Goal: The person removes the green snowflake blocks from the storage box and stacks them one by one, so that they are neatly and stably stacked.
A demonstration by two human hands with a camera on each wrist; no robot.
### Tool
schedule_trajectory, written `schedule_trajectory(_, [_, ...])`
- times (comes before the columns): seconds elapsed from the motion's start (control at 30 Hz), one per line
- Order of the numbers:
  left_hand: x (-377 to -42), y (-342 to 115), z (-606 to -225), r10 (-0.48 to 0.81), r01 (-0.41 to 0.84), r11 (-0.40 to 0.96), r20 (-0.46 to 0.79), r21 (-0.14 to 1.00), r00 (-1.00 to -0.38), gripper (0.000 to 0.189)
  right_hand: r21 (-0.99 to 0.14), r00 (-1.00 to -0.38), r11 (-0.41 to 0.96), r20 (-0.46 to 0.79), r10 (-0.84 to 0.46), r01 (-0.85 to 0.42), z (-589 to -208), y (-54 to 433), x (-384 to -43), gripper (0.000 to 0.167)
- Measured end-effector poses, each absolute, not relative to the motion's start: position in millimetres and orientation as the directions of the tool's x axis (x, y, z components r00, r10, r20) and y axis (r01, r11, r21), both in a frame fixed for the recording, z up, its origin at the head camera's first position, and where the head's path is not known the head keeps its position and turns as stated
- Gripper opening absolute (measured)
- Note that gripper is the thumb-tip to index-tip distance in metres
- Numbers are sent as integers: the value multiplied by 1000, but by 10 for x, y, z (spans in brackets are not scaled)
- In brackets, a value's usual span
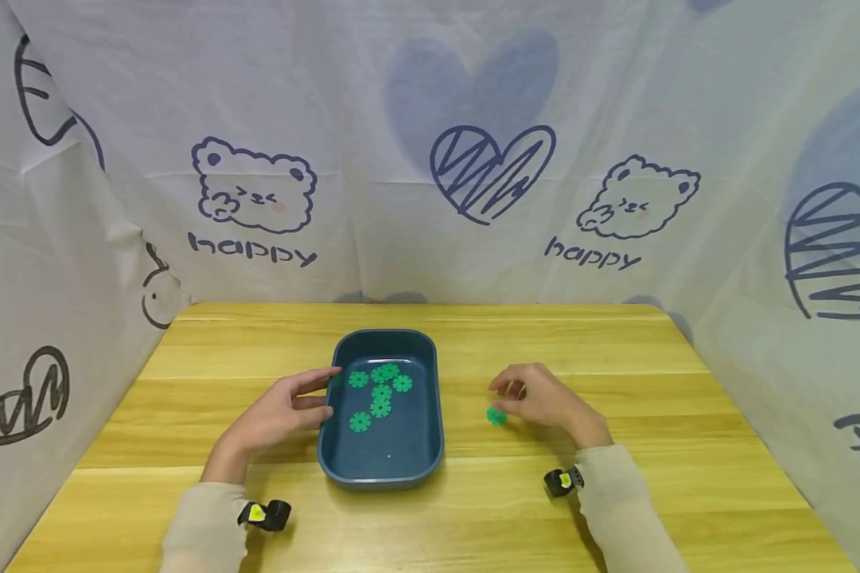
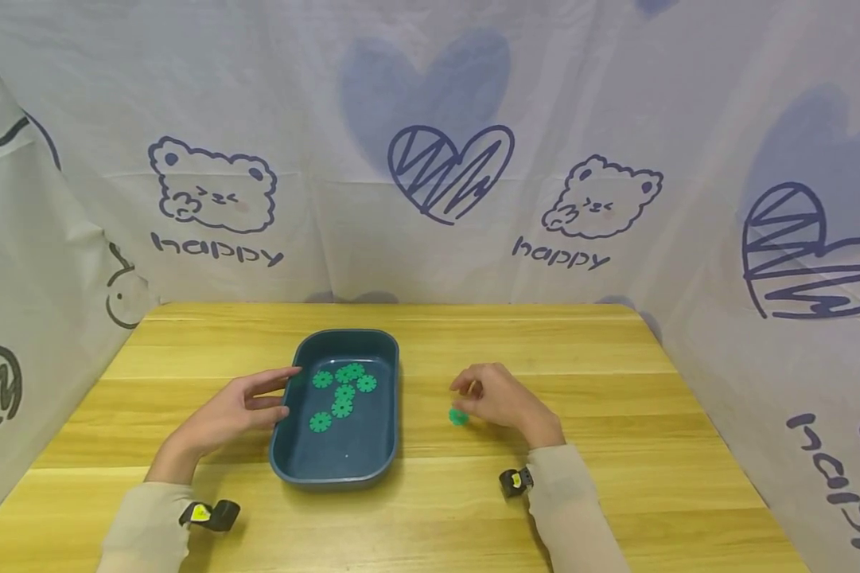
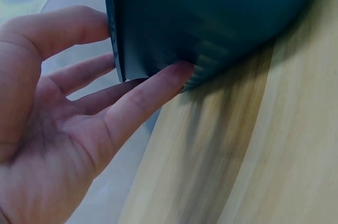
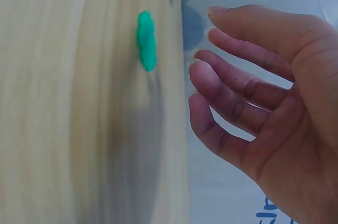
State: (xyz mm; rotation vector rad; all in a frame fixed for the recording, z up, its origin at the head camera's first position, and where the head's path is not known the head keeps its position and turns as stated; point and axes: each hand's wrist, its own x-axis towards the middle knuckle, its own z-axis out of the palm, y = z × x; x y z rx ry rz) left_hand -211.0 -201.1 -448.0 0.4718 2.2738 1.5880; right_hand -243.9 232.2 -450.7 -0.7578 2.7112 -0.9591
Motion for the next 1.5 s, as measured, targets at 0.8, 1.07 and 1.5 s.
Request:
schedule_trajectory(0.8, [-2111, -1984, -4452, 434, 74, 340, -87, 938, -897, 66, -592, -769, 588, 88, -633, -551, -4002, 1669, -2529, 21])
schedule_trajectory(1.07, [-2118, -1991, -4468, 440, 77, 333, -82, 940, -894, 66, -592, -708, 547, 56, -704, -591, -3960, 1425, -2593, 23])
schedule_trajectory(1.5, [-2104, -2002, -4468, 439, 75, 337, -86, 938, -894, 66, -525, -657, 574, -36, -753, -628, -3802, 961, -2649, 23])
